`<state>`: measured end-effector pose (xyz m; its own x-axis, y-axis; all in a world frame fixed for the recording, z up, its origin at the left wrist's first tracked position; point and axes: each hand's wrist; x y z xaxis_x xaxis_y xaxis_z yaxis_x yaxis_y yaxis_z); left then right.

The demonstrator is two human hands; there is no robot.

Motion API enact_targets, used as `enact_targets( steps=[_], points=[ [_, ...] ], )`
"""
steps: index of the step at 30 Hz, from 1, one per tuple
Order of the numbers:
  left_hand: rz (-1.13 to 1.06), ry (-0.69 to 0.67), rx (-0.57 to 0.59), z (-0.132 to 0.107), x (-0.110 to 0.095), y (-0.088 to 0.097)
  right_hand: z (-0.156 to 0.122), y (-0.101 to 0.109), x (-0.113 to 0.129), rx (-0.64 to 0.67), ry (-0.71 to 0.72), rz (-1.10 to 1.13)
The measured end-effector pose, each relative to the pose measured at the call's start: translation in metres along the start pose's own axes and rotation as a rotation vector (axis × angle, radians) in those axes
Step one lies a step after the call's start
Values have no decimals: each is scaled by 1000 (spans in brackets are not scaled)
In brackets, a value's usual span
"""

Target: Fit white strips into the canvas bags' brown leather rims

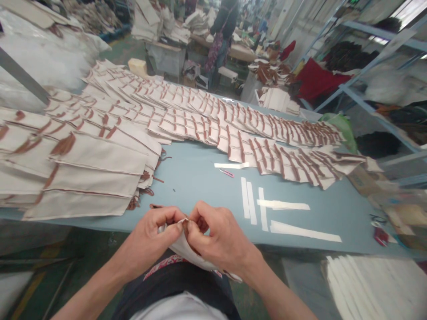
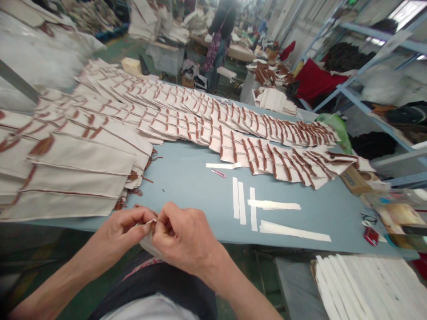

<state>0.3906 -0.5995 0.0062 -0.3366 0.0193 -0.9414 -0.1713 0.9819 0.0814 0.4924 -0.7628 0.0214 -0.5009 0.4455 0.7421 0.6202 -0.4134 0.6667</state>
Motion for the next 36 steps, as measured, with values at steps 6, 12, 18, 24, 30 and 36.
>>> enact_targets(
  steps=[6,12,18,24,30,36],
  points=[
    [16,-44,58,-7,0,5,-1,7,0,78,-26,134],
    [74,-51,11,-7,-6,-1,-6,-2,5,44,-21,67],
    [-57,-89,6,-12,7,-3,-11,-8,7,-19,-59,62],
    [-63,-164,-41,-24,8,-3,-20,-9,13,-84,0,216],
    [-69,-288,-49,-29,0,7,-21,3,11,-212,224,241],
    [-64,-424,5,-33,-9,7,-12,15,8,-189,527,126]
  ],
)
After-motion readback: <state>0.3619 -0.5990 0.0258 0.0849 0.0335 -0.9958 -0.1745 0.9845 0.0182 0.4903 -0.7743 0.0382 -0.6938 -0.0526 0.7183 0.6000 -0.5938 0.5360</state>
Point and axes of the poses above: each hand's wrist, its own z-axis towards the middle knuckle, its own y-axis out of the back of the hand, x = y × z, and after that the axes turned 8 degrees about -z, right-handed
